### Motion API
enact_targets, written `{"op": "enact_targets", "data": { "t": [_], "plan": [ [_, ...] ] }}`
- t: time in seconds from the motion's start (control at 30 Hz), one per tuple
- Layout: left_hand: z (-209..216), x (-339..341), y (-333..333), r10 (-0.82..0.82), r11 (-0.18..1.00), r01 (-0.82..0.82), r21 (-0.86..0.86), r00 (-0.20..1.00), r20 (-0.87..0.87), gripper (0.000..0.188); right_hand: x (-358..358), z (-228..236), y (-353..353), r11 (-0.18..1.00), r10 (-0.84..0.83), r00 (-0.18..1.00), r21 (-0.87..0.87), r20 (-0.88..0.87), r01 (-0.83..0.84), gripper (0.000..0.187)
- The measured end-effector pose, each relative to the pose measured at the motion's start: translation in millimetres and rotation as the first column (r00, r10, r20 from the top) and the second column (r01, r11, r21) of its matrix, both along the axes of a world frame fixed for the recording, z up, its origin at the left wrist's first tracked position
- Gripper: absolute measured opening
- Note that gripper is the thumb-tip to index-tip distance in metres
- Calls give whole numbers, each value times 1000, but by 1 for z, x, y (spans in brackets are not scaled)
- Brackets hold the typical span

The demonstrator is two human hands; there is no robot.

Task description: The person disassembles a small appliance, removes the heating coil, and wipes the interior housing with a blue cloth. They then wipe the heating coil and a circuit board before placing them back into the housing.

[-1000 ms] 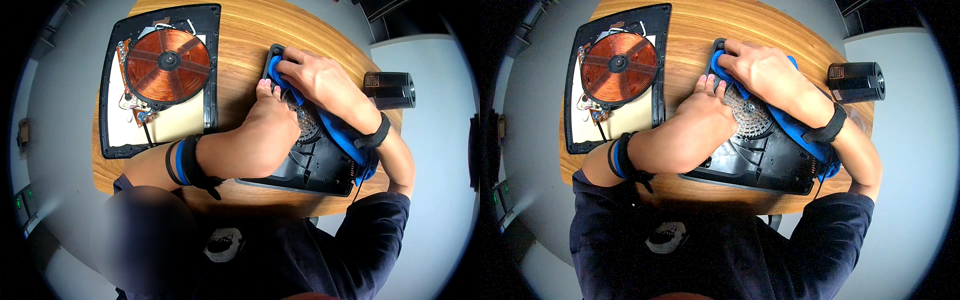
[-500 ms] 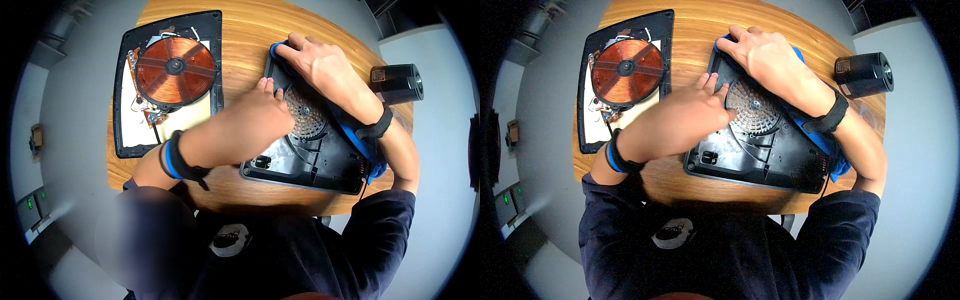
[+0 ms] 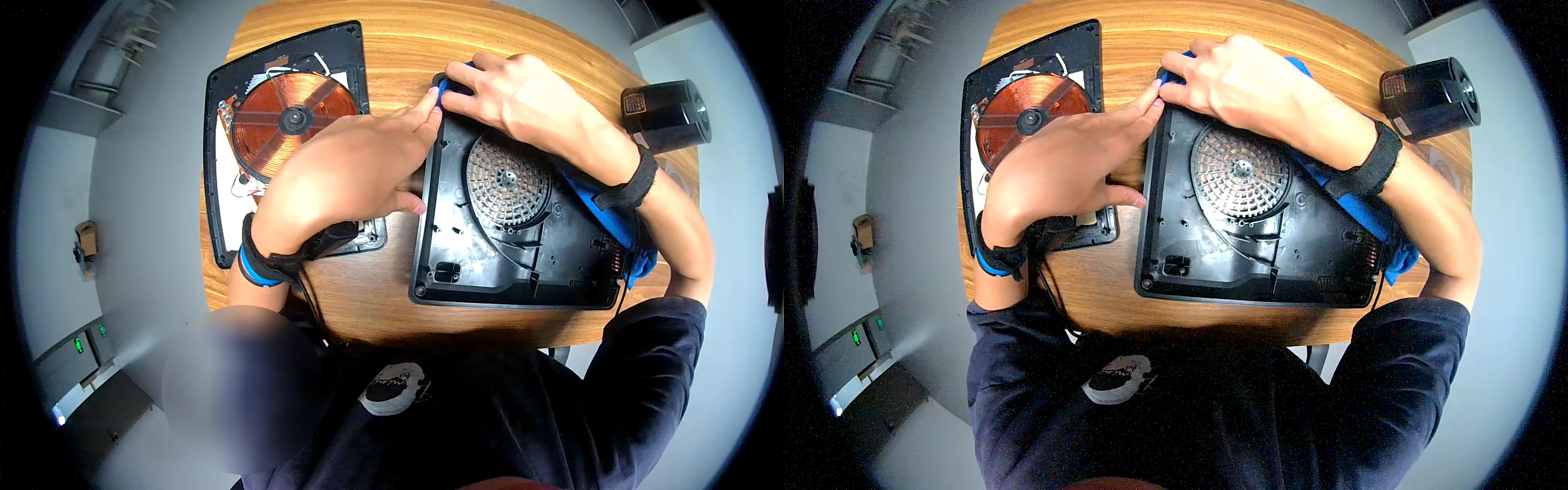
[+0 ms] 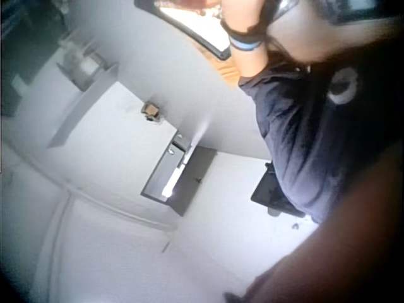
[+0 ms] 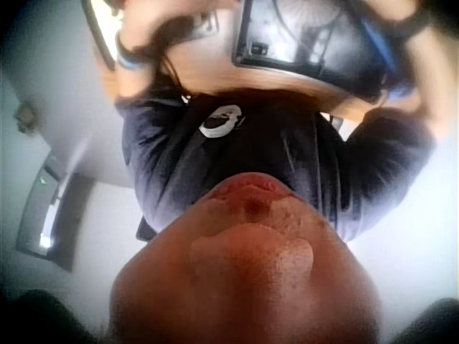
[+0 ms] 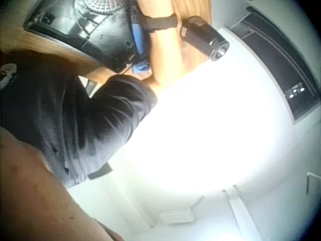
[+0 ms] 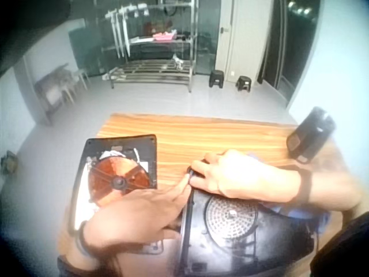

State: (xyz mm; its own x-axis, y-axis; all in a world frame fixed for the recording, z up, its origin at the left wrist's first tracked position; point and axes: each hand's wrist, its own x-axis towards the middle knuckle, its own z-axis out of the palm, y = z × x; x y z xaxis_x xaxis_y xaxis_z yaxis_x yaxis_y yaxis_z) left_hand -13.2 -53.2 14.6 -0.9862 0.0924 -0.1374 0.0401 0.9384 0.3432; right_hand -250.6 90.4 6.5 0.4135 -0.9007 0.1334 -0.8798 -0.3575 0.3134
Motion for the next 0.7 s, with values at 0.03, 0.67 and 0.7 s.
{"op": "enact_targets", "data": {
  "t": [0.03,0.67,0.7],
  "plan": [
    [-3,1,-2,-12,1000,11,-8,999,-36,106,-1,2,0,1000,8,1000,16,-16,-8,22],
    [-6,-5,-2,54,996,-47,72,994,-93,123,0,16,13,891,-140,901,448,411,-66,17],
    [-9,-4,-2,50,996,-41,73,991,-122,123,-2,14,14,915,-116,896,398,428,-71,16]
  ]
}}
